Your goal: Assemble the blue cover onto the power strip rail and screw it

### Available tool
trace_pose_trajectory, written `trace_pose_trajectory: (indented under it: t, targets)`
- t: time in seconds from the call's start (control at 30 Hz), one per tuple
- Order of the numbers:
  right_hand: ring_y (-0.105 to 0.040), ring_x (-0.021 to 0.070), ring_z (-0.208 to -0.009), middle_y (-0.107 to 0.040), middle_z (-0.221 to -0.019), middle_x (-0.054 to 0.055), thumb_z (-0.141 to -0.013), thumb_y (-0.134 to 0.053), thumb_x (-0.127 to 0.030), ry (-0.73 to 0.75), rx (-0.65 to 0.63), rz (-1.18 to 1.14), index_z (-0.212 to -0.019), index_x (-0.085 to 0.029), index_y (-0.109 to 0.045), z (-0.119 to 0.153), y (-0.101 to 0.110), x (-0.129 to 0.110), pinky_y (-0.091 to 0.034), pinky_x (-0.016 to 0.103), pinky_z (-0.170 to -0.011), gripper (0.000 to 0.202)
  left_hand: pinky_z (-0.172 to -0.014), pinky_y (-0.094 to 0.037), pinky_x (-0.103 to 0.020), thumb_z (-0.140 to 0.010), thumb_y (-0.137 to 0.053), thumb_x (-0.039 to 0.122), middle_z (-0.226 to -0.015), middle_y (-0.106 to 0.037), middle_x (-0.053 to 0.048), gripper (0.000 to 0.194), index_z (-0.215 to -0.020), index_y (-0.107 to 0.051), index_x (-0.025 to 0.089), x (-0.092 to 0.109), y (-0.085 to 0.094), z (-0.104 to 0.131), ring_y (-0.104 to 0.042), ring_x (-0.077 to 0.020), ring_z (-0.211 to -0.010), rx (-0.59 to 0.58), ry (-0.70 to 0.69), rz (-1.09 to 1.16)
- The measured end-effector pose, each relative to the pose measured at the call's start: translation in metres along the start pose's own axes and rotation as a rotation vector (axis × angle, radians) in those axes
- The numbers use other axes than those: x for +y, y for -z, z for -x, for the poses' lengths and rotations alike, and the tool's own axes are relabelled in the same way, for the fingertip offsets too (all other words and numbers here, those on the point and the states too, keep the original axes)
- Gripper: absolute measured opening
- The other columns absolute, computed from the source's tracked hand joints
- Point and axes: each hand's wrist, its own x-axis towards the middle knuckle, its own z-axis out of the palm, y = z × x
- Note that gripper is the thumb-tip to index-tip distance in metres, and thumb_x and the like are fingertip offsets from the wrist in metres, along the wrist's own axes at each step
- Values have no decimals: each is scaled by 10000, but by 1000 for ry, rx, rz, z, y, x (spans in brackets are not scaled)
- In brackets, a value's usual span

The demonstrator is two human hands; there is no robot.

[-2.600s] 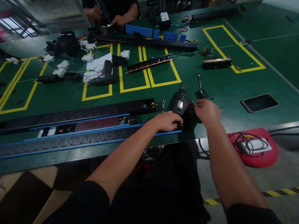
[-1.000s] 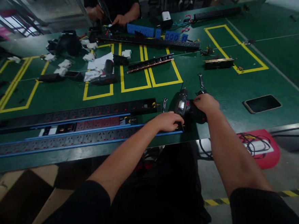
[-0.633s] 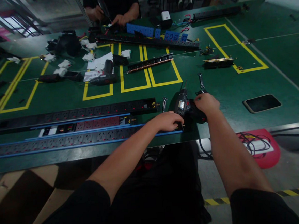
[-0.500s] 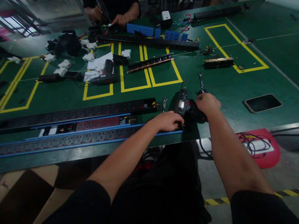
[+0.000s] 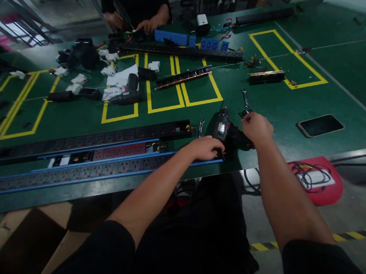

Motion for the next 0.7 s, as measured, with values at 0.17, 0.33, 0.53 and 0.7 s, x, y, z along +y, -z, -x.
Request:
trace_pose_trajectory:
  t: [0.17,0.33,0.53,0.7]
  targets:
    - [-632,390,-1042,-705,-1088,135,-862,-495,-429,-5,38,8,-1067,-276,-713,9,2,-1,-494,474,-788,336,-933,-461,-355,-822,-488,202,-1264,-653,-6,384,-1162,-654,272,-2,-1,-1,-561,-204,-1051,1,-18,7]
    - [-652,365,-1013,-722,-1074,115,-858,-501,-429,-23,42,-10,-1094,-279,-702,20,3,-3,-504,455,-776,345,-954,-454,-350,-823,-488,193,-1260,-654,-1,377,-1150,-654,280,-3,-2,-2,-571,-193,-1052,-5,-21,6]
    - [-646,373,-1033,-722,-1080,129,-866,-487,-428,-25,24,-12,-1118,-271,-694,30,3,-6,-498,450,-786,362,-953,-453,-339,-819,-493,196,-1259,-655,8,375,-1144,-656,288,-2,-1,-1,-570,-192,-1062,0,-6,12]
    - [-645,372,-1031,-719,-1093,133,-875,-475,-429,3,21,-14,-1116,-265,-700,36,-2,-5,-495,447,-790,368,-948,-451,-342,-813,-487,187,-1257,-654,2,388,-1149,-655,285,-1,-1,-1,-567,-191,-1058,-10,-2,4]
